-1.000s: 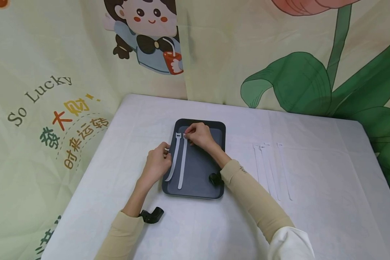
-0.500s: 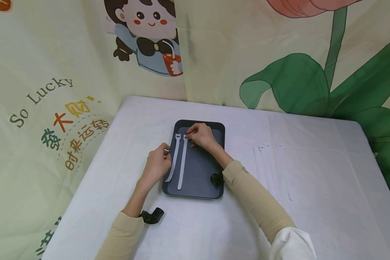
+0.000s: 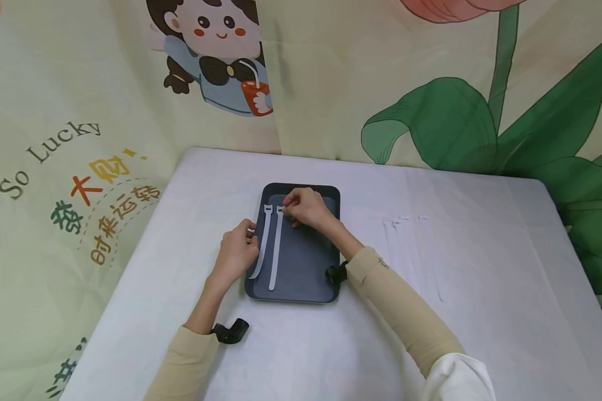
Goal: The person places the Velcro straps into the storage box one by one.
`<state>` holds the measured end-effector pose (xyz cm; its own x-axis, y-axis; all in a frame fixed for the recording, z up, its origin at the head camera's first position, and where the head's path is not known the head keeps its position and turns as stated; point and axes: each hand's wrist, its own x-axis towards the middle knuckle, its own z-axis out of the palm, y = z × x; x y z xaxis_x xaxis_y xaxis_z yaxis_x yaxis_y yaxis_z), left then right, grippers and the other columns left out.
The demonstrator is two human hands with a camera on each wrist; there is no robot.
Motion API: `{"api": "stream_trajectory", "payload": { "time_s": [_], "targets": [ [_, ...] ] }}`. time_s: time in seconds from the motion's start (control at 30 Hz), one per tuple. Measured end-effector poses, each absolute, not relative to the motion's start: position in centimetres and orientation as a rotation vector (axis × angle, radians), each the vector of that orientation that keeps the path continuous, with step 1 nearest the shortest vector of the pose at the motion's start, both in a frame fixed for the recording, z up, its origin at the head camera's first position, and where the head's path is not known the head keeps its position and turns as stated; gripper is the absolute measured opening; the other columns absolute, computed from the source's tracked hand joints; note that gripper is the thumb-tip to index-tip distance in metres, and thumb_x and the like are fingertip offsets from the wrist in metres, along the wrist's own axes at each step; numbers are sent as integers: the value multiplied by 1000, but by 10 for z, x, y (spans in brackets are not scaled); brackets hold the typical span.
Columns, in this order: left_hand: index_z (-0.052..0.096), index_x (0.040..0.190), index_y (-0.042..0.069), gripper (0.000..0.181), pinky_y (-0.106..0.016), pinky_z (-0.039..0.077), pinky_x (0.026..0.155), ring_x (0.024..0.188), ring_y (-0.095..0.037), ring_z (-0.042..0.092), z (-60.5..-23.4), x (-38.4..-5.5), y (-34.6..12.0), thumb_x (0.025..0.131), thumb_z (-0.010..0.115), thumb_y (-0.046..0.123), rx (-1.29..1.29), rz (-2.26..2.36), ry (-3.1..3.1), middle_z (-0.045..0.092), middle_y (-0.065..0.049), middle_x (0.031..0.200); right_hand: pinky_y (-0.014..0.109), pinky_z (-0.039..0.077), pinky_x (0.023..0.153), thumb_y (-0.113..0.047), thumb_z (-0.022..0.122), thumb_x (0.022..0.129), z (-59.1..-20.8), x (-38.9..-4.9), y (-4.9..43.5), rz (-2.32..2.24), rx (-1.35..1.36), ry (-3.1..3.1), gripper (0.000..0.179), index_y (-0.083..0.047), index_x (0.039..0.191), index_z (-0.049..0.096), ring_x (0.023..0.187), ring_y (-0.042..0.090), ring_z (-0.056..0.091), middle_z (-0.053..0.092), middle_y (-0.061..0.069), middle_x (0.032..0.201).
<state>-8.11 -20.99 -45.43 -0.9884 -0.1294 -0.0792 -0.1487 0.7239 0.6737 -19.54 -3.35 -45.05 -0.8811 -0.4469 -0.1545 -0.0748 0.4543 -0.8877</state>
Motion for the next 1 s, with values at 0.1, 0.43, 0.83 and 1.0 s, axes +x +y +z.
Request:
{"api": "stream_trajectory", "payload": {
  "time_s": [0.1,0.43,0.83,1.0],
  "targets": [
    [59,128,-6,32,-46,59,75,92,-35,72,-454,-82,-211,98,51,4,-241,1136,2881,72,-28,109,36,61,66,-9,70,96,-445,-192,-32,-1398,-464,2345,21,2,114,70,63,19,68,71,14,96],
    [61,124,-7,31,-47,58,76,91,-36,73,-458,-84,-213,96,52,3,-227,1150,2907,73,-28,106,47,61,74,-10,70,96,-435,-171,-21,-1413,-549,2253,24,3,117,70,67,22,68,70,15,93],
    [60,126,-7,32,-46,59,75,93,-36,74,-459,-85,-209,97,52,3,-229,1152,2895,73,-28,107,50,61,76,-11,71,95,-428,-159,-3,-1440,-550,2239,21,-2,114,71,63,18,70,71,15,94],
    [59,126,-8,32,-46,60,75,93,-36,73,-459,-85,-210,97,52,4,-243,1146,2886,72,-28,108,53,60,77,-12,70,96,-427,-153,7,-1481,-573,2239,25,1,117,71,65,17,70,71,19,97]
  ]
}}
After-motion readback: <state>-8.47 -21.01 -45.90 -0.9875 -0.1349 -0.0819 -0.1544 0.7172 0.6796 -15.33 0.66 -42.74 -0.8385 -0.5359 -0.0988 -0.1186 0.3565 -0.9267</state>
